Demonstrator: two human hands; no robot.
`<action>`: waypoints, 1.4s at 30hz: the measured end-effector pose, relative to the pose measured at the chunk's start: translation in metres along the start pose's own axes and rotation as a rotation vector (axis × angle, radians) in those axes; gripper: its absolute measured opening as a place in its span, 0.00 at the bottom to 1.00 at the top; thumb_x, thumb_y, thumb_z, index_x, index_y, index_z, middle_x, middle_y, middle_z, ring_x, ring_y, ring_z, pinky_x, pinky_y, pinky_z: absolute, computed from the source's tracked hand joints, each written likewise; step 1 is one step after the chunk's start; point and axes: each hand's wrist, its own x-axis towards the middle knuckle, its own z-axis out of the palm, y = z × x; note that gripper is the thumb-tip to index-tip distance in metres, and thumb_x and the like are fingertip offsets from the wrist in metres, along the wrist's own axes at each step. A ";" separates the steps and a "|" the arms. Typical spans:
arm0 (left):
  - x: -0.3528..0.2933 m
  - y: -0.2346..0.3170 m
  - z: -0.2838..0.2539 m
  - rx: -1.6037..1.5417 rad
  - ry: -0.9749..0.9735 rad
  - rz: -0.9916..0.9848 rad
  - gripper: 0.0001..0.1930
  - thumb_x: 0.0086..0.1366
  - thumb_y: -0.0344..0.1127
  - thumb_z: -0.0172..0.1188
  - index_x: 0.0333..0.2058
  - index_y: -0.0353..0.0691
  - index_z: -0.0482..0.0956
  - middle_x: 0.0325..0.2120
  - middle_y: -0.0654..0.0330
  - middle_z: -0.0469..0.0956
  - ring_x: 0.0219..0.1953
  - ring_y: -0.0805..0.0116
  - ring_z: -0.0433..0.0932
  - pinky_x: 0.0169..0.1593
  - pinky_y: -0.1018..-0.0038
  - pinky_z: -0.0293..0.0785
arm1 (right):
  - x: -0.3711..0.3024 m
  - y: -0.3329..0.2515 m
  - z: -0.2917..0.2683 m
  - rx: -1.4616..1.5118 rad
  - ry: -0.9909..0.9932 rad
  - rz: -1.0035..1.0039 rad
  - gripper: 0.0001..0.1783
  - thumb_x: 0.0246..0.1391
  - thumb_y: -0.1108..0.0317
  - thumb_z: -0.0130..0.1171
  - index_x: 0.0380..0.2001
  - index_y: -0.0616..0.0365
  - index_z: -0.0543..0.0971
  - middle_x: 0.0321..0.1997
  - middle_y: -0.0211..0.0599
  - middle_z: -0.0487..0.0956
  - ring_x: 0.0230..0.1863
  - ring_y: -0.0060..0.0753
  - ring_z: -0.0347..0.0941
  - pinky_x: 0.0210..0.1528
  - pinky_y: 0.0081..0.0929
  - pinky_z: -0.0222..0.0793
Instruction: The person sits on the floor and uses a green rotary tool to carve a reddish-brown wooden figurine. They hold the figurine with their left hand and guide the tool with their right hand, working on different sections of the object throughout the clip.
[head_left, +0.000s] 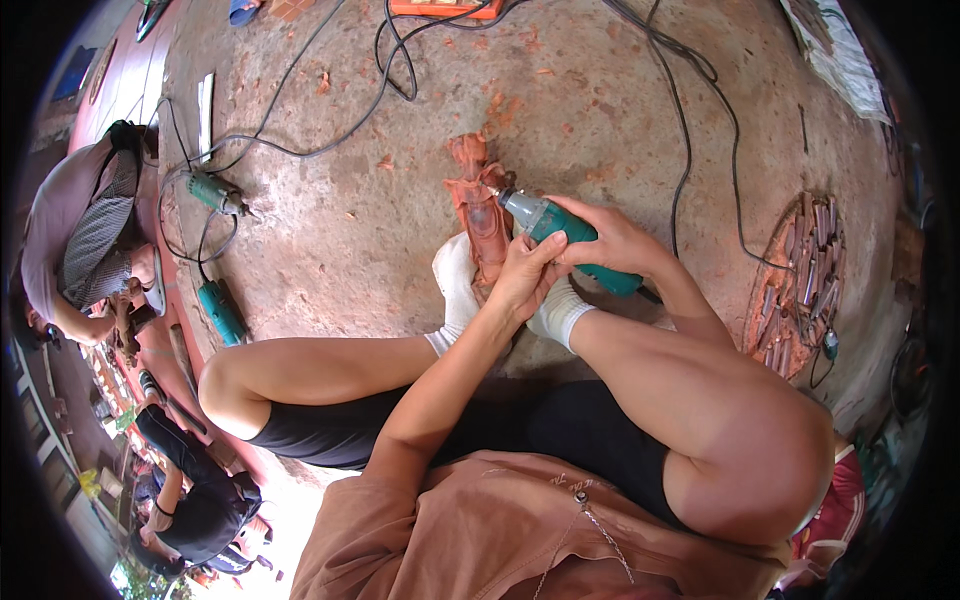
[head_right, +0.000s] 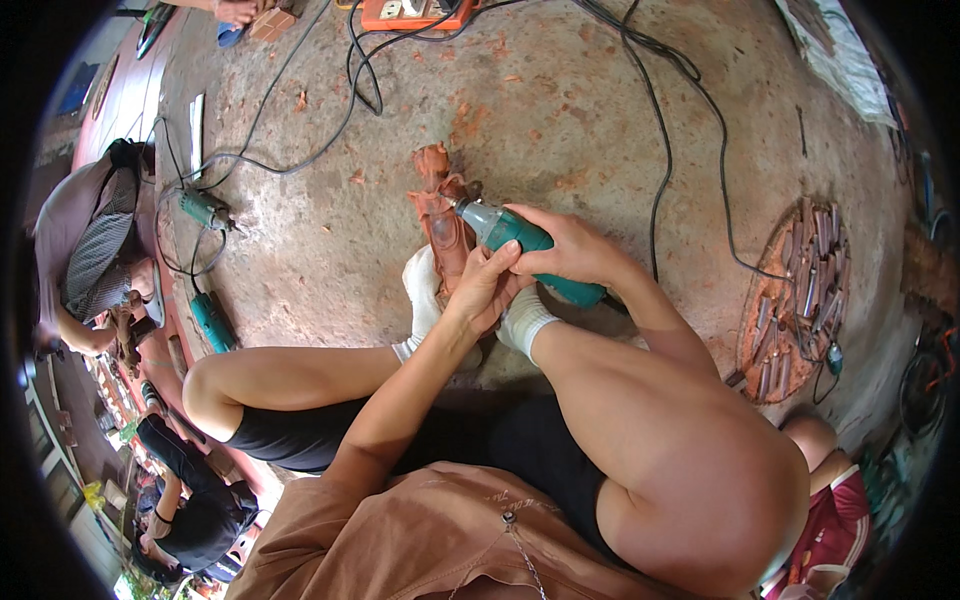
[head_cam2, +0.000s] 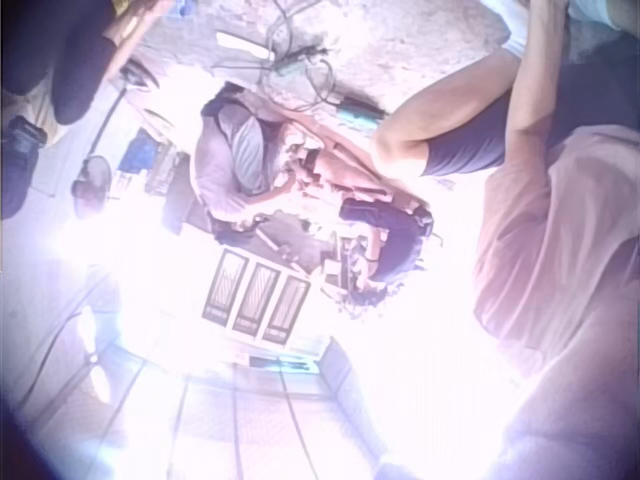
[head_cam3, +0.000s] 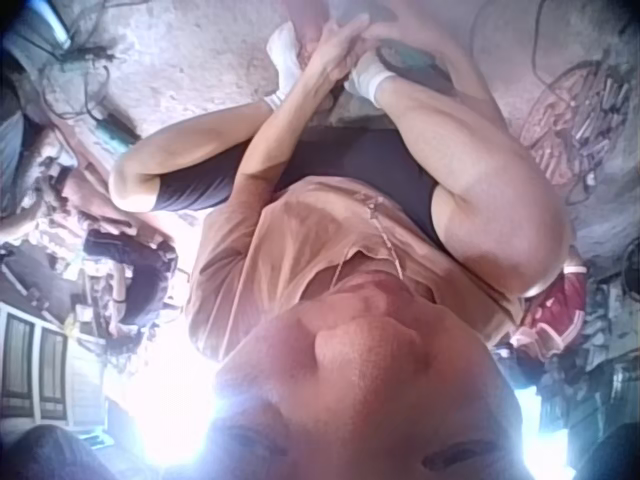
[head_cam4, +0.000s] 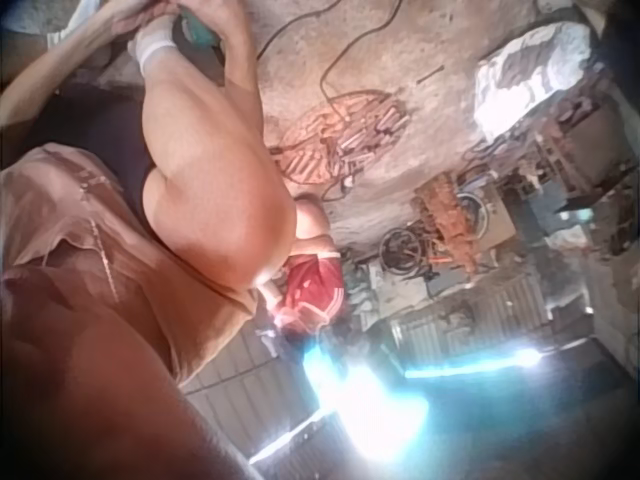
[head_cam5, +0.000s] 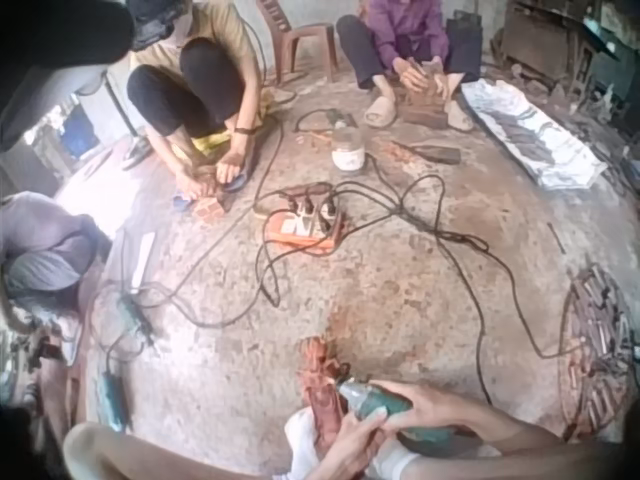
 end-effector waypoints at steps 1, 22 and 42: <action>0.000 0.000 0.000 -0.005 0.000 0.009 0.25 0.61 0.40 0.65 0.49 0.32 0.67 0.42 0.55 0.77 0.43 0.67 0.79 0.46 0.69 0.80 | 0.000 -0.001 0.000 -0.002 0.000 -0.004 0.43 0.43 0.56 0.63 0.63 0.61 0.63 0.49 0.48 0.77 0.48 0.34 0.74 0.51 0.30 0.68; -0.003 -0.002 0.001 -0.001 0.018 0.024 0.23 0.61 0.41 0.65 0.47 0.31 0.69 0.41 0.55 0.77 0.43 0.67 0.79 0.47 0.69 0.79 | 0.000 0.001 0.001 0.011 0.002 -0.016 0.44 0.43 0.53 0.64 0.63 0.59 0.64 0.47 0.49 0.78 0.47 0.34 0.75 0.50 0.31 0.69; 0.003 -0.003 -0.003 0.017 0.010 0.008 0.23 0.61 0.40 0.64 0.48 0.31 0.68 0.41 0.55 0.77 0.42 0.67 0.79 0.45 0.69 0.80 | 0.002 0.008 0.001 0.040 0.007 -0.019 0.45 0.43 0.54 0.64 0.63 0.61 0.63 0.47 0.50 0.78 0.47 0.34 0.75 0.50 0.30 0.69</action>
